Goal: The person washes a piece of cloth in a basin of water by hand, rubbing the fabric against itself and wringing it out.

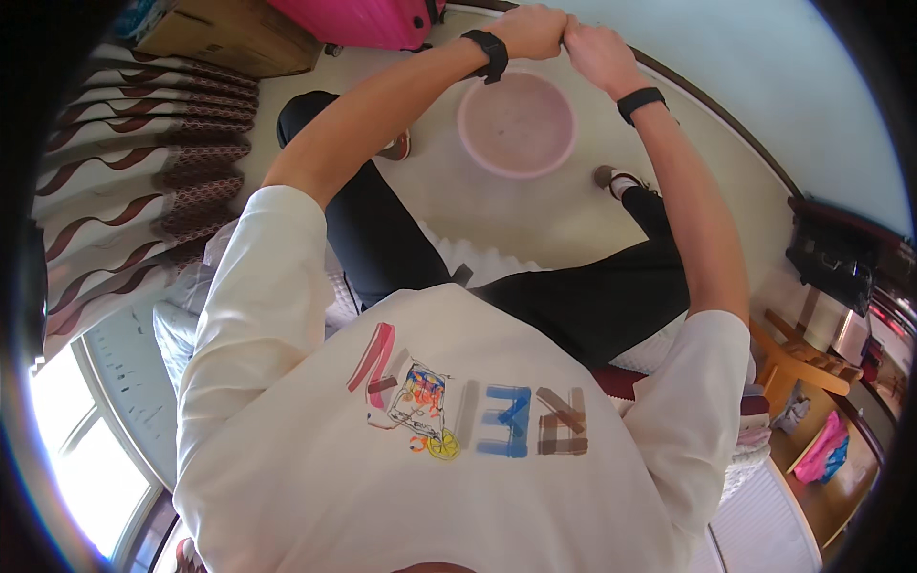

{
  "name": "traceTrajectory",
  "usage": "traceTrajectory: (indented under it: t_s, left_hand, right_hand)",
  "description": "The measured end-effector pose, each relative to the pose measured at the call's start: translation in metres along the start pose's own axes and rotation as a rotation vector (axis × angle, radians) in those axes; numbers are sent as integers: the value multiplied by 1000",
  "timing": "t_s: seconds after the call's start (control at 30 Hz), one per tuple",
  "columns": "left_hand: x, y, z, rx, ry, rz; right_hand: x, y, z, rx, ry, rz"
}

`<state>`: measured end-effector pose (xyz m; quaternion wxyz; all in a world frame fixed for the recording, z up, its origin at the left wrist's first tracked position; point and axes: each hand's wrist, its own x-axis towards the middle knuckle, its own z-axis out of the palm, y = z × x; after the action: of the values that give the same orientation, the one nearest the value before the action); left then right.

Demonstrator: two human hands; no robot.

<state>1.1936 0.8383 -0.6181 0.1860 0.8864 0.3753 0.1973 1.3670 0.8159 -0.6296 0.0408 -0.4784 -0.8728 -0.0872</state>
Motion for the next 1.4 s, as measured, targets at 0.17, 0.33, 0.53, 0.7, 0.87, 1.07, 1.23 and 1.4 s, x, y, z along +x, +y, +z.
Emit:
traceTrajectory:
  t_s: [0.17, 0.33, 0.53, 0.7, 0.87, 1.07, 1.23, 1.4]
  left_hand:
    - [7, -16, 7, 6, -21, -32]
    - [24, -23, 15, 30, -110, -47]
    - [27, -39, 13, 10, -87, 4]
    - [34, -4, 14, -298, 45, 22]
    - [20, -19, 1, -92, 179, -4]
    - [7, 21, -36, 305, 229, 305]
    - [-2, 35, -45, 385, 352, 420]
    - [17, 31, -61, 418, 306, 630]
  right_hand:
    - [13, -8, -8, -95, -4, -41]
    - [0, -7, -13, -147, 177, -60]
    - [8, -15, -29, -98, 217, -85]
    - [-6, 5, -40, -158, 179, 6]
    - [11, -13, -56, -129, 187, 39]
    - [-19, 7, -69, 252, 334, 254]
    - [-28, 0, -93, 1292, -196, 593]
    - [-42, -5, -112, 1511, -260, 624]
